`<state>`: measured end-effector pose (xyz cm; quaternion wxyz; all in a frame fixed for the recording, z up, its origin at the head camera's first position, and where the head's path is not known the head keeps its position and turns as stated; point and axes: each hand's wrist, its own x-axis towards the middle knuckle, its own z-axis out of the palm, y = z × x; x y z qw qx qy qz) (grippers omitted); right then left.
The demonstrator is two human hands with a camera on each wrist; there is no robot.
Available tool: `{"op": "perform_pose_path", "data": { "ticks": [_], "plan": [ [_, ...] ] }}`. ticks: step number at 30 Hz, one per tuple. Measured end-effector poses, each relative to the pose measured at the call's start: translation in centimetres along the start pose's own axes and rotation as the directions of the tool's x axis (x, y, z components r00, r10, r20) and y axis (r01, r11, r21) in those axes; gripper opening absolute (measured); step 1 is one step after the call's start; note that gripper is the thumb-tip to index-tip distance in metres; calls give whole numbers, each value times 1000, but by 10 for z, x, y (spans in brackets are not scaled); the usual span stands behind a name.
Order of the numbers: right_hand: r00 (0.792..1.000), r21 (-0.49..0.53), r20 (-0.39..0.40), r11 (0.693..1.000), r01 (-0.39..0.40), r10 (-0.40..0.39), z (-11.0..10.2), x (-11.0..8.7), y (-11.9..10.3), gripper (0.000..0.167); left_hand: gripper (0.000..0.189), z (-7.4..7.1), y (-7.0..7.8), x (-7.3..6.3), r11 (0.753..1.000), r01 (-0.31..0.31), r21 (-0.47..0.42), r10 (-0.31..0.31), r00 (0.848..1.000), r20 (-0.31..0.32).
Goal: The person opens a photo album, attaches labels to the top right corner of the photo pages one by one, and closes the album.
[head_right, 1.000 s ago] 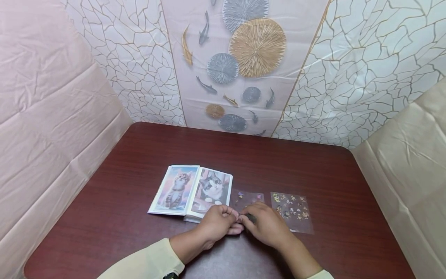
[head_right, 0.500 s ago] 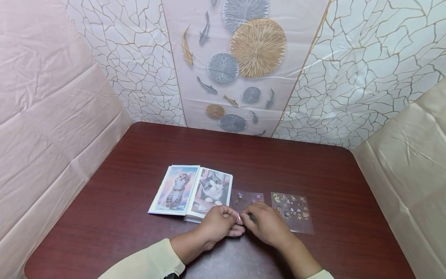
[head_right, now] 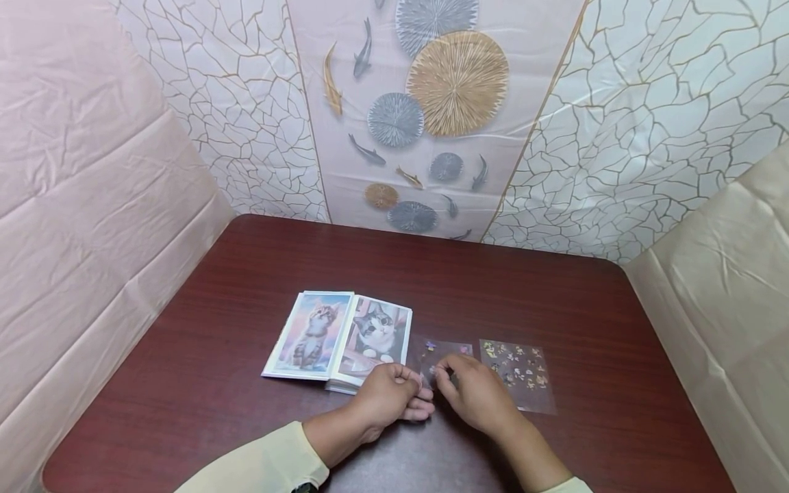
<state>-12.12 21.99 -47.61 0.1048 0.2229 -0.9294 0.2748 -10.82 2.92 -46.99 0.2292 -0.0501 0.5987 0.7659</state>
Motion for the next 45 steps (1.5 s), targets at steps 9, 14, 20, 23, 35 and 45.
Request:
{"op": "perform_pose_path", "data": {
  "ticks": [9,14,20,23,35,45],
  "plan": [
    [1000,-10,-14,1000,12,-12,1,0,3,5,6,1,1,0,1000,3,9,-3,1000,-3],
    [1000,-32,-7,999,4,-5,1,-1,2,5,6,1,-1,2,1000,-3,3,3,1000,-8],
    [1000,-19,6,1000,-24,24,1,-2,2,5,5,2,-3,4,1000,-12,-3,12,1000,-9],
    [1000,-7,1,1000,-28,28,1,-3,3,6,5,3,-4,5,1000,-17,-1,17,1000,-11],
    [998,-12,1,998,-57,57,4,-1,5,8,6,3,-4,4,1000,-1,-2,1,1000,-8],
    [997,-29,7,997,-74,74,5,-1,6,11,32,3,-1,0,1000,6,-22,-6,1000,1]
  ]
}}
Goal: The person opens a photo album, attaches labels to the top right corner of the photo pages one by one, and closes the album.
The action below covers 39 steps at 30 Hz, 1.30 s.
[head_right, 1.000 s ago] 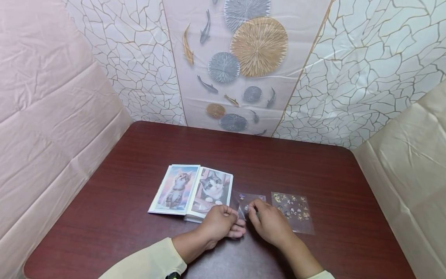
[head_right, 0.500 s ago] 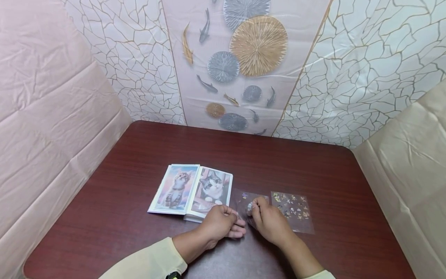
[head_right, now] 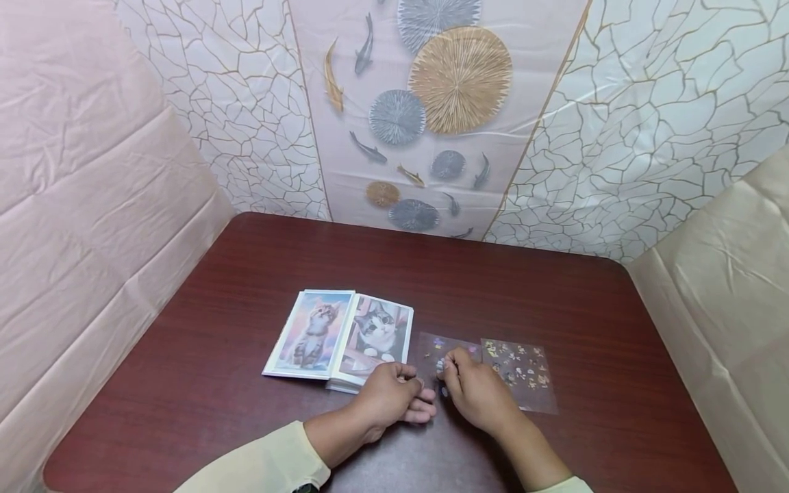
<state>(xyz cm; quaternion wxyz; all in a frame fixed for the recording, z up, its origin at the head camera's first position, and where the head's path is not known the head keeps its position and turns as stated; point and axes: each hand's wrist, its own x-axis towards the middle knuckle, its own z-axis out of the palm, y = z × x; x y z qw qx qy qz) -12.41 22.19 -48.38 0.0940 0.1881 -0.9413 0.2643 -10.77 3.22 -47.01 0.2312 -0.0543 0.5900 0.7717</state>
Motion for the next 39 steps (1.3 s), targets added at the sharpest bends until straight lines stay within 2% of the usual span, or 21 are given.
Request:
{"op": "perform_pose_path", "data": {
  "ticks": [4,11,13,14,15,16,17,18,19,21,22,24,26,28,29,31,32,33,35,39],
  "plan": [
    [1000,-7,7,1000,-15,15,-1,0,-1,10,47,2,3,-4,1000,0,-15,0,1000,11],
    [1000,-11,9,1000,-15,15,-3,4,-5,5,20,0,7,-7,999,-37,2,37,999,16],
    [1000,-27,-3,1000,-6,6,-4,5,-6,4,15,-1,8,-7,998,-51,30,50,998,38],
    [1000,-37,-11,999,-2,1,-4,5,-7,3,14,-2,8,-7,995,-71,68,68,996,54],
    [1000,-47,-17,999,5,-6,-3,5,-7,3,13,-4,9,-8,984,-107,144,98,993,73],
    [1000,-57,-25,998,14,-16,-3,6,-7,3,12,-7,10,-9,954,-171,246,150,983,101],
    [999,-66,-32,998,23,-25,-3,7,-8,3,12,-11,11,-10,903,-242,355,207,969,134],
    [999,-72,-38,997,33,-36,-3,7,-8,4,11,-15,13,-12,823,-319,469,271,948,170],
    [998,-77,-44,996,46,-49,-3,8,-8,4,10,-19,15,-14,722,-390,572,336,920,204],
    [996,-89,-58,994,62,-67,-3,10,-8,4,10,-29,20,-18,490,-479,728,445,856,264],
    [995,-93,-64,993,69,-75,-3,11,-9,5,10,-34,22,-20,397,-504,767,487,824,289],
    [994,-97,-72,992,79,-86,-4,13,-9,5,11,-45,27,-25,259,-513,819,539,780,318],
    [994,-102,-70,992,77,-84,-4,16,-11,5,13,-58,31,-30,144,-503,852,584,738,337],
    [995,-103,-59,992,69,-76,-5,20,-13,7,16,-72,34,-34,42,-476,878,628,696,347],
    [997,-103,-49,993,60,-66,-6,23,-15,8,18,-80,34,-35,1,-459,889,645,679,350],
    [999,-104,-27,994,42,-45,-7,29,-20,11,23,-95,34,-39,-57,-420,906,672,655,346],
    [999,-103,-18,994,35,-37,-8,32,-23,12,27,-102,33,-41,-71,-398,915,677,654,337],
    [1000,-108,-9,994,27,-28,-8,36,-26,13,32,-109,32,-43,-77,-376,924,678,659,325],
    [1000,-119,-3,993,24,-25,-8,43,-31,14,43,-123,29,-46,-74,-334,940,665,686,296],
    [999,-155,-3,987,42,-43,-5,59,-39,15,66,-141,21,-52,-55,-277,959,589,767,255]
  ]
}}
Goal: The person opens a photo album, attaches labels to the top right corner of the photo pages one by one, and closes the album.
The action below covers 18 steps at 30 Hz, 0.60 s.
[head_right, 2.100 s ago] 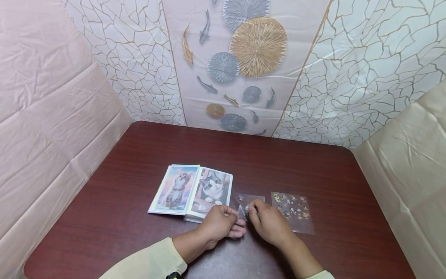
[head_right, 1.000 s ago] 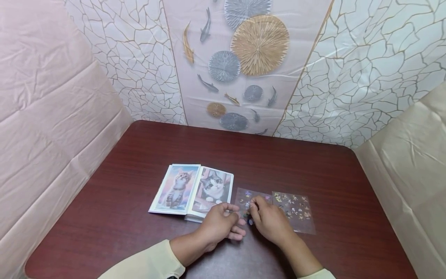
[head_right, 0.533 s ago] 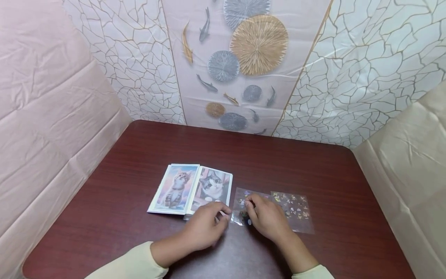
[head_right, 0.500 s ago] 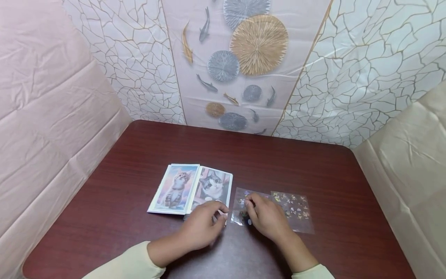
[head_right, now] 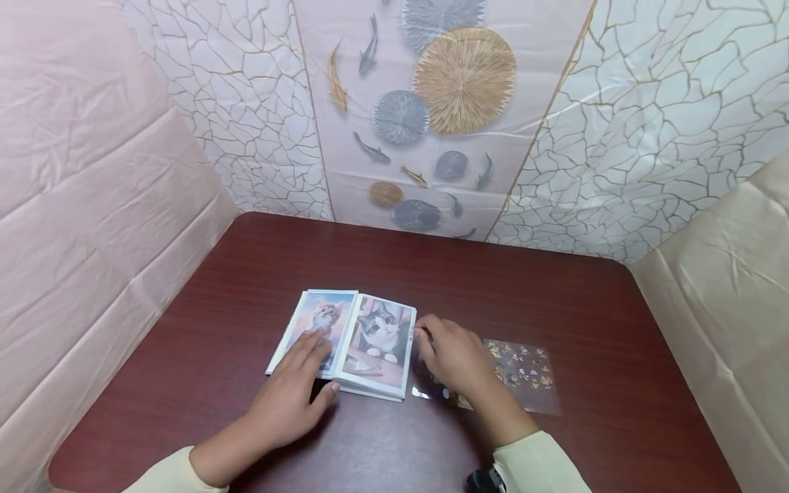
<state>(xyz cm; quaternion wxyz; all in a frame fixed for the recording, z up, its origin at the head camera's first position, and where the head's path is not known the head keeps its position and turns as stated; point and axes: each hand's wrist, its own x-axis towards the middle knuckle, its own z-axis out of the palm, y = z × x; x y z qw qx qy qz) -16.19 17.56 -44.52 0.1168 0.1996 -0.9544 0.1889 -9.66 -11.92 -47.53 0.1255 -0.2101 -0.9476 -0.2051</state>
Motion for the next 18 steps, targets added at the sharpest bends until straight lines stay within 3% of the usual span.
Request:
{"op": "perform_pose_path", "data": {
  "ticks": [7,18],
  "plan": [
    [999,-61,38,998,18,-15,5,26,-9,20,77,4,-1,-9,1000,-14,18,12,992,129],
    [997,-58,68,997,43,-39,20,67,-28,23,79,9,-3,-19,999,3,40,-9,988,157]
  ]
}}
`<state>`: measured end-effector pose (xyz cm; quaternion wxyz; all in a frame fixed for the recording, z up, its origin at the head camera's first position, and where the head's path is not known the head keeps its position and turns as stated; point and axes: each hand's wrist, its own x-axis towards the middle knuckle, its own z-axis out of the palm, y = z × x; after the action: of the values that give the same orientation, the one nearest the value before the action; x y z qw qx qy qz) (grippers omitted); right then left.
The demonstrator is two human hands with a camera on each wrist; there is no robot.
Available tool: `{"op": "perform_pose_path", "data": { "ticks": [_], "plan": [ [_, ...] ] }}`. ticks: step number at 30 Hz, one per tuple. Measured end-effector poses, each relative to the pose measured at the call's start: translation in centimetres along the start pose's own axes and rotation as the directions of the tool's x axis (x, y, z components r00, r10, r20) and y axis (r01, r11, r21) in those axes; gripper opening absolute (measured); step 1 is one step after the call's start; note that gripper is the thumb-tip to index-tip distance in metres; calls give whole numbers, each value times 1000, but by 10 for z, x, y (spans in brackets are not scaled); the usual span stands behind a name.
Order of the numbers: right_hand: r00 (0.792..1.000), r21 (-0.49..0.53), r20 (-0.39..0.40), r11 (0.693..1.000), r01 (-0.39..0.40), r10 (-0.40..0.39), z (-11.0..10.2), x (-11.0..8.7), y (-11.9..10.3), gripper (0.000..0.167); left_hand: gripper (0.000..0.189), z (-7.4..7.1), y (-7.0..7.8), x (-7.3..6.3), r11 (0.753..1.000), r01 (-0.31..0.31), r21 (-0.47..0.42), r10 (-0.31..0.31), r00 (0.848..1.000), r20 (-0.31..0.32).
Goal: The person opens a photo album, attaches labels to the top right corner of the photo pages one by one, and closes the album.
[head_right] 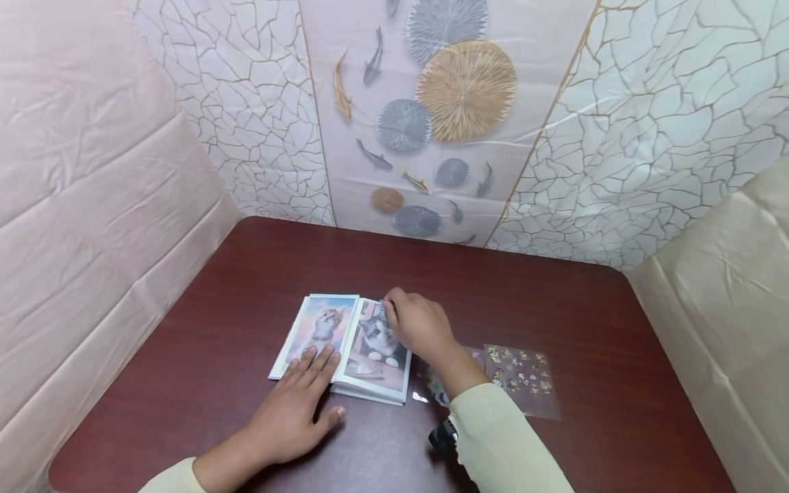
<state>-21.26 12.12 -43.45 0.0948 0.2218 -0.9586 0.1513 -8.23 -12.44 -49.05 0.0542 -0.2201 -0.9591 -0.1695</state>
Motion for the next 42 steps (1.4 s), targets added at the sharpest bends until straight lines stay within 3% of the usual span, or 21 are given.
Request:
{"op": "perform_pose_path", "data": {
  "ticks": [14,19,26,34,42],
  "plan": [
    [999,-43,47,999,2,0,22,40,-18,29,80,-1,-1,0,999,1,38,0,1000,-11],
    [996,-39,90,999,-2,5,30,48,-21,27,80,-2,0,0,999,1,39,-1,1000,-16],
    [995,-113,100,993,29,-18,36,53,-24,26,82,1,0,0,1000,-4,28,4,1000,-22],
    [985,-226,166,971,75,-37,37,58,-29,20,83,1,-1,0,1000,-5,9,5,1000,-16],
    [984,-319,116,933,166,-135,39,60,-33,23,82,-1,1,0,1000,-6,3,6,1000,-11]
  ]
}}
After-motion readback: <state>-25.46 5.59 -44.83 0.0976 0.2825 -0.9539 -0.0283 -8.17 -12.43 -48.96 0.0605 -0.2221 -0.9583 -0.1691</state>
